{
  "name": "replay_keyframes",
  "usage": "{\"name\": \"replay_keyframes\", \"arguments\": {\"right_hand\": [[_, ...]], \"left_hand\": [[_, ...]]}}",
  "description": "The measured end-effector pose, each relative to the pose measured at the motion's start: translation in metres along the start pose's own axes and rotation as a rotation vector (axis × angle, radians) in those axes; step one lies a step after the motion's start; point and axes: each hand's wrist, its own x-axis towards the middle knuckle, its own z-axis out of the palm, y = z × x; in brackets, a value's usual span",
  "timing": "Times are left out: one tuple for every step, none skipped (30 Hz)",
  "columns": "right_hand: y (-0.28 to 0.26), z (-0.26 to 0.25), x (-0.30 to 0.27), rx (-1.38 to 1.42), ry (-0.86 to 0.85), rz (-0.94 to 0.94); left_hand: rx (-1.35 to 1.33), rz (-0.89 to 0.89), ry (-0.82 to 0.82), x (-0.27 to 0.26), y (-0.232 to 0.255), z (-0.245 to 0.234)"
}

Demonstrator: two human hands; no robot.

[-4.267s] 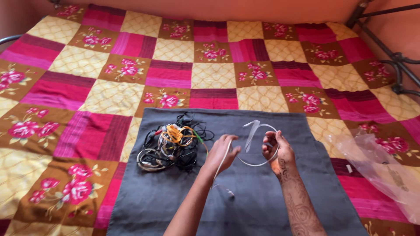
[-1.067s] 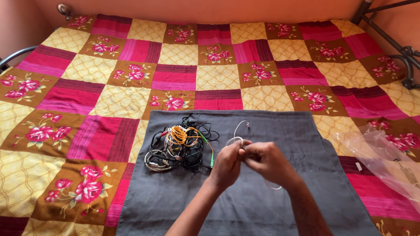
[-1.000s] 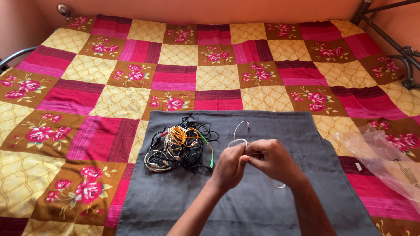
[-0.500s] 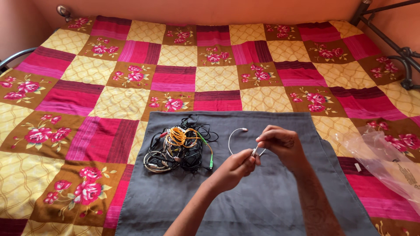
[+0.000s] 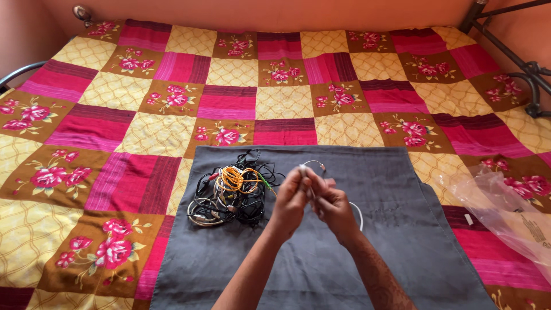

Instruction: The person unties a plastic bag on a bed, removes a large bundle of tangled black cables, and then pulls out and coils a separate orange and white charging cable.

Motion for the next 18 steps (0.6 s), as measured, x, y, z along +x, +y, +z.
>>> {"name": "replay_keyframes", "arguments": {"right_hand": [[0.002,0.0,0.001,-0.072,-0.017,0.004],[0.005,0.002,0.001,-0.121,-0.038,-0.034],[0.006,0.006,0.001,-0.169,-0.058,-0.073],[0.004,0.009,0.0,-0.217,-0.079,-0.111],[0.0,0.012,-0.002,-0.298,-0.068,-0.165],[-0.007,0.015,-0.007,-0.378,-0.056,-0.22],[-0.016,0.017,-0.011,-0.459,-0.049,-0.273],[-0.026,0.018,-0.014,-0.511,-0.031,-0.246],[-0.035,0.019,-0.017,-0.562,-0.014,-0.219],[-0.045,0.02,-0.019,-0.613,0.004,-0.191],[-0.054,0.02,-0.02,-0.619,-0.002,-0.182],[-0.062,0.019,-0.021,-0.626,-0.007,-0.172],[-0.07,0.017,-0.022,-0.632,-0.012,-0.163],[-0.077,0.016,-0.022,-0.667,0.012,-0.155],[-0.084,0.013,-0.023,-0.703,0.036,-0.148],[-0.091,0.011,-0.023,-0.739,0.061,-0.141],[-0.097,0.009,-0.023,-0.745,0.05,-0.183],[-0.103,0.006,-0.022,-0.751,0.04,-0.226]], "left_hand": [[0.064,0.053,0.058,0.003,0.0,0.0],[0.073,0.084,0.088,0.006,0.0,0.001],[0.083,0.115,0.119,0.009,0.0,0.002],[0.093,0.146,0.149,0.011,0.001,0.004],[0.17,0.174,0.155,0.013,0.002,0.005],[0.247,0.202,0.16,0.014,0.003,0.007],[0.325,0.231,0.169,0.014,0.005,0.009],[0.502,0.271,0.195,0.014,0.007,0.009],[0.679,0.308,0.221,0.013,0.009,0.01],[0.857,0.344,0.247,0.012,0.011,0.01],[0.892,0.324,0.252,0.011,0.013,0.009],[0.928,0.303,0.256,0.011,0.014,0.007],[0.965,0.282,0.259,0.01,0.015,0.005],[0.964,0.264,0.226,0.009,0.016,0.004],[0.962,0.246,0.192,0.008,0.016,0.003],[0.961,0.228,0.159,0.006,0.016,0.002],[0.956,0.219,0.137,0.004,0.014,0.003],[0.952,0.209,0.116,0.002,0.012,0.006]]}}
